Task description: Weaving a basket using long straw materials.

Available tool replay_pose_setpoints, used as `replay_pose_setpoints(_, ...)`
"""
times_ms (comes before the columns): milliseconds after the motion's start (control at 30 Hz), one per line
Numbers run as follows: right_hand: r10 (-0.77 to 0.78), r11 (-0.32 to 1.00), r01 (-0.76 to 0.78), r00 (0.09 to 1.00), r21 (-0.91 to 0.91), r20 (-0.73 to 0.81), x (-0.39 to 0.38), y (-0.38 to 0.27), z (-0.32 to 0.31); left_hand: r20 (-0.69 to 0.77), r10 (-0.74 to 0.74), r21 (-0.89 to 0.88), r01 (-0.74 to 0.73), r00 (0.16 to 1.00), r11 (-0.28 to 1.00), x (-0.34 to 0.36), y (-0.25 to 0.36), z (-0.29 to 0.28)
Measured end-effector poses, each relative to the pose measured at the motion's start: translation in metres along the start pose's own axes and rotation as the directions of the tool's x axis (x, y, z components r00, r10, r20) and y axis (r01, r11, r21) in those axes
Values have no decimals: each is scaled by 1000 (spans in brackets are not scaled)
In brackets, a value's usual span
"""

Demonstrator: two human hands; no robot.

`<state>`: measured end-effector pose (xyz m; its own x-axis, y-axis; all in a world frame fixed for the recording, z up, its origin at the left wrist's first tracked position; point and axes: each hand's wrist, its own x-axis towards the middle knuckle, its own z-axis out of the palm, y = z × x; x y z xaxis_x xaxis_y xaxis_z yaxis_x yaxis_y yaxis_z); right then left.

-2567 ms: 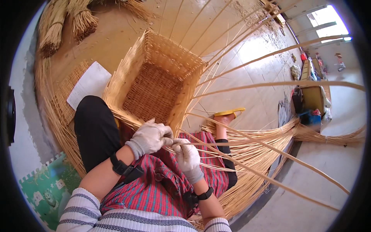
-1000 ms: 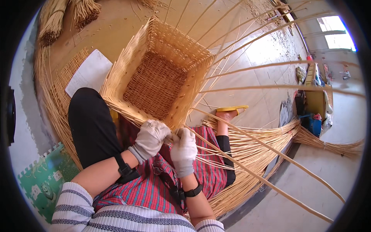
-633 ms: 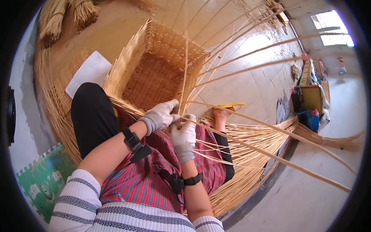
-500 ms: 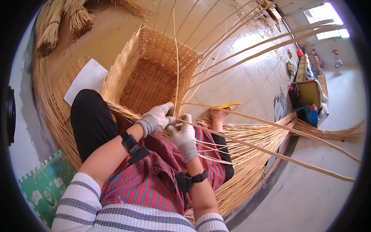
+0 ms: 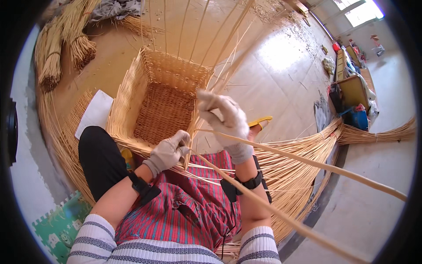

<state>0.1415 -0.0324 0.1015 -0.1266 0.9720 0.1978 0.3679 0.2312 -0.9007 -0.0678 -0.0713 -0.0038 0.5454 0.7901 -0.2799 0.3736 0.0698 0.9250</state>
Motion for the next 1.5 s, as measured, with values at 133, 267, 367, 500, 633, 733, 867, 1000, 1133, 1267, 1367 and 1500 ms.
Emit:
replay_pose_setpoints(133,41,995,-7,937,98,-347,-30,132,1,-32,9,-159,-14,999,987,14,-4,12)
replay_pose_setpoints(267,382,842,-153,846,518,-372,-32,173,17,29,335,87,-336,942,938,22,-10,5)
replay_pose_setpoints(367,140,983,-162,965,-86,-224,0,125,12,142,68,-43,-63,987,997,17,3,-12)
replay_pose_setpoints(500,128,584,-116,990,-803,-50,23,130,-12,211,-50,140,21,976,990,30,22,-23)
replay_pose_setpoints(633,374,367,-214,925,-905,-67,25,97,-4,147,57,367,-108,988,924,29,8,-25)
replay_pose_setpoints(733,-205,778,-56,919,-625,-337,-16,98,9,207,-54,249,1,977,968,29,-5,-19)
replay_pose_setpoints(867,368,810,-190,901,-555,229,-115,84,-18,237,-66,75,50,969,996,25,2,-11)
replay_pose_setpoints(1000,524,808,-458,846,-370,98,-200,66,-4,208,-277,281,214,938,936,18,37,-10)
replay_pose_setpoints(1133,321,791,-275,947,-546,-11,-259,3,56,60,-205,455,157,977,877,18,29,3)
replay_pose_setpoints(1267,397,856,-413,910,-310,-115,-277,15,62,41,-309,557,235,950,796,16,50,4)
replay_pose_setpoints(1367,563,826,-563,825,-5,56,-262,44,36,58,-268,542,195,962,817,21,14,2)
replay_pose_setpoints(1500,718,684,-728,661,-45,218,-245,8,18,139,-106,548,13,985,836,3,-1,-1)
